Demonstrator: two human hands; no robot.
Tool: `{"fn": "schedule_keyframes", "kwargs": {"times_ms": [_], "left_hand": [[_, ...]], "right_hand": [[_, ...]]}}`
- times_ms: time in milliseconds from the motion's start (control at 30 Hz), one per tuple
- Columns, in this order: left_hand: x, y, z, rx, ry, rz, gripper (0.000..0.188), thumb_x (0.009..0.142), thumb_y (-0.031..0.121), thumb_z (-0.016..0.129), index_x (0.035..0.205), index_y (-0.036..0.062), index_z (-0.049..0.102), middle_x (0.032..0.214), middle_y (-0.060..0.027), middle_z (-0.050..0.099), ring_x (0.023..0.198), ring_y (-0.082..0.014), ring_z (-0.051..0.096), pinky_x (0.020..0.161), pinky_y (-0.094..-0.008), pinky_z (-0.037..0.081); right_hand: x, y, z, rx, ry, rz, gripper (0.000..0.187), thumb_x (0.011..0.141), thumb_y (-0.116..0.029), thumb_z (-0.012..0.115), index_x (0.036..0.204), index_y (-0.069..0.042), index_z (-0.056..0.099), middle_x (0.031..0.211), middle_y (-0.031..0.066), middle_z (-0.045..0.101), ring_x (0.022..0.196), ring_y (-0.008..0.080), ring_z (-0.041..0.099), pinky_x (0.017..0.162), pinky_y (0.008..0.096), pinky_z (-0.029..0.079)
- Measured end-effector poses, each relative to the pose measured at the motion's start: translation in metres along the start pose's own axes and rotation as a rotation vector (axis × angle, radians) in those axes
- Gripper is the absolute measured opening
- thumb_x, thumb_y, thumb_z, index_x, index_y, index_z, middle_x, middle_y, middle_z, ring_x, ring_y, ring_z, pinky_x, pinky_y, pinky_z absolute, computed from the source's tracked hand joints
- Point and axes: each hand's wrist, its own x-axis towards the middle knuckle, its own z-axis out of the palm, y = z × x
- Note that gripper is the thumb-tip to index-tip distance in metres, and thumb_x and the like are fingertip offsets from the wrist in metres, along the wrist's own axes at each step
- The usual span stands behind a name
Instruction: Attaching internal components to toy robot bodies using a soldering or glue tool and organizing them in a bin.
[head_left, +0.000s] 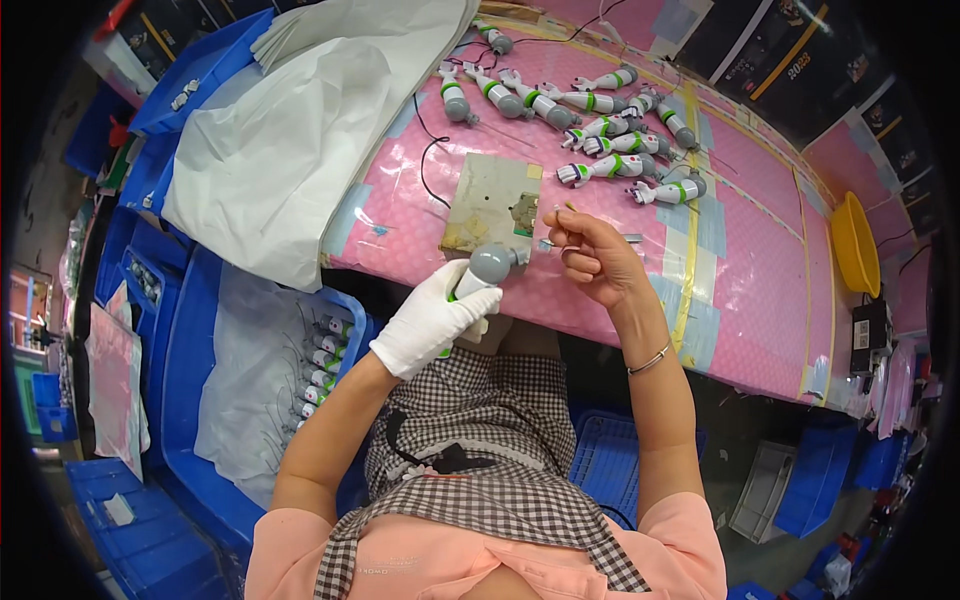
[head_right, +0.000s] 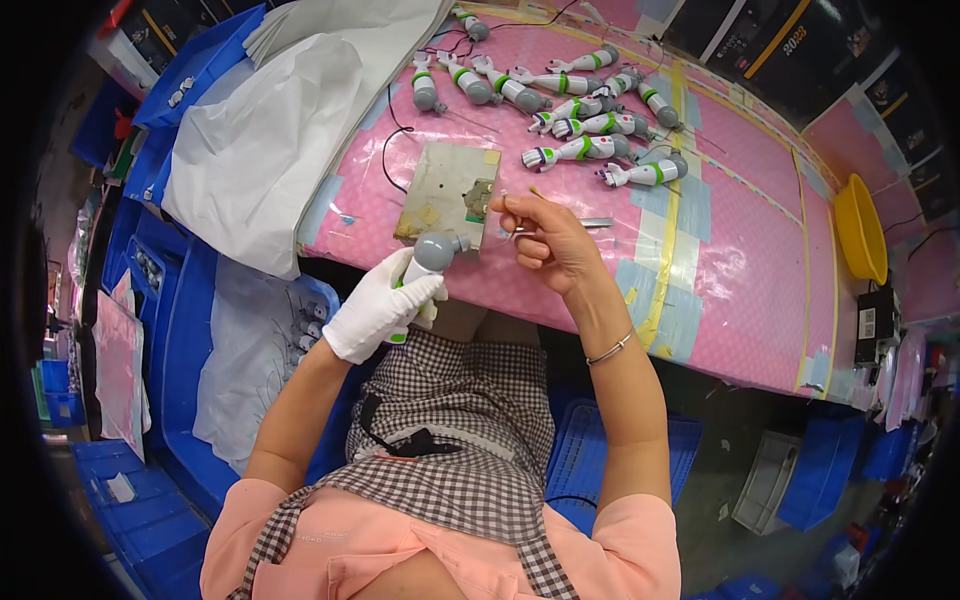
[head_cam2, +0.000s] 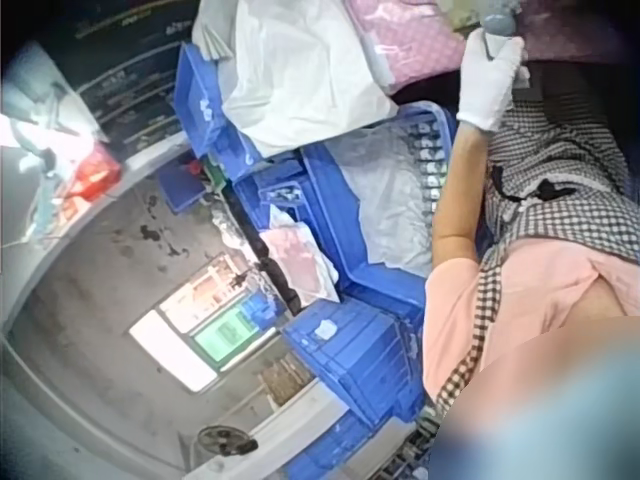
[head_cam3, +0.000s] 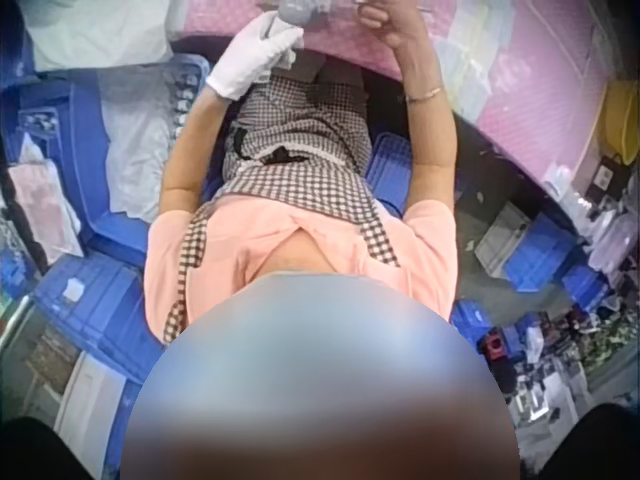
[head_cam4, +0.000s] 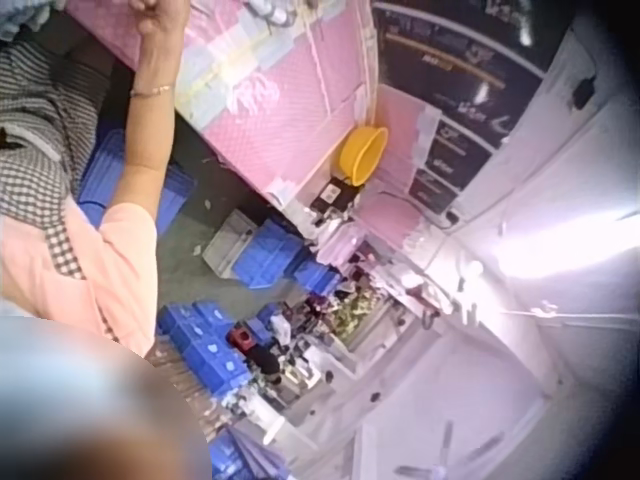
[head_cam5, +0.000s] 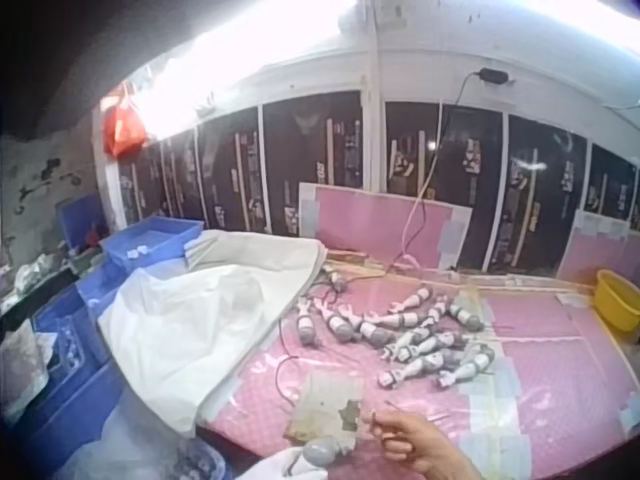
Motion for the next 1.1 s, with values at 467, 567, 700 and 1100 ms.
{"fn": "schedule_keyframes", "kwargs": {"times_ms": [467, 567, 700, 1100], "left_hand": [[0.015, -0.008, 0.007, -0.241, 0.137, 0.181, 0.023, 0.088, 0.02, 0.058, 0.101, 0.0012, 0.052, 0.081, -0.0044, 0.06, 0.069, -0.0098, 0.059, 0.059, -0.0226, 0.046], [0.006, 0.004, 0.003, -0.078, 0.059, 0.038, 0.025, 0.087, 0.019, 0.059, 0.102, 0.0003, 0.052, 0.083, -0.0048, 0.059, 0.07, -0.0102, 0.058, 0.06, -0.0232, 0.047], [-0.003, -0.004, 0.004, 0.083, -0.058, -0.012, 0.027, 0.086, 0.018, 0.061, 0.103, -0.0005, 0.052, 0.081, -0.0046, 0.059, 0.067, -0.0092, 0.057, 0.059, -0.0225, 0.047], [0.021, -0.004, 0.0, -0.27, 0.066, 0.108, 0.027, 0.09, 0.019, 0.057, 0.108, -0.0005, 0.05, 0.09, -0.0083, 0.059, 0.077, -0.0151, 0.061, 0.067, -0.0262, 0.05]], "right_hand": [[-0.001, 0.008, 0.02, -0.886, 0.286, -0.688, 0.019, 0.079, -0.015, 0.066, 0.094, -0.002, 0.067, 0.065, -0.0007, 0.056, 0.044, 0.0021, 0.036, 0.039, 0.0179, 0.026], [-0.009, -0.003, 0.017, -0.248, 0.133, -0.262, 0.021, 0.08, -0.019, 0.065, 0.093, -0.003, 0.065, 0.065, -0.002, 0.053, 0.042, 0.0024, 0.033, 0.038, 0.0187, 0.024], [-0.005, -0.001, -0.004, 0.193, -0.168, -0.082, 0.024, 0.081, -0.023, 0.064, 0.094, -0.004, 0.061, 0.065, -0.0041, 0.049, 0.04, 0.0034, 0.026, 0.038, 0.0201, 0.022], [0.01, 0.013, 0.011, -1.182, 0.283, -0.701, 0.014, 0.078, -0.012, 0.063, 0.073, 0.001, 0.063, 0.063, -0.0014, 0.058, 0.055, 0.0035, 0.047, 0.048, 0.0205, 0.036]]}}
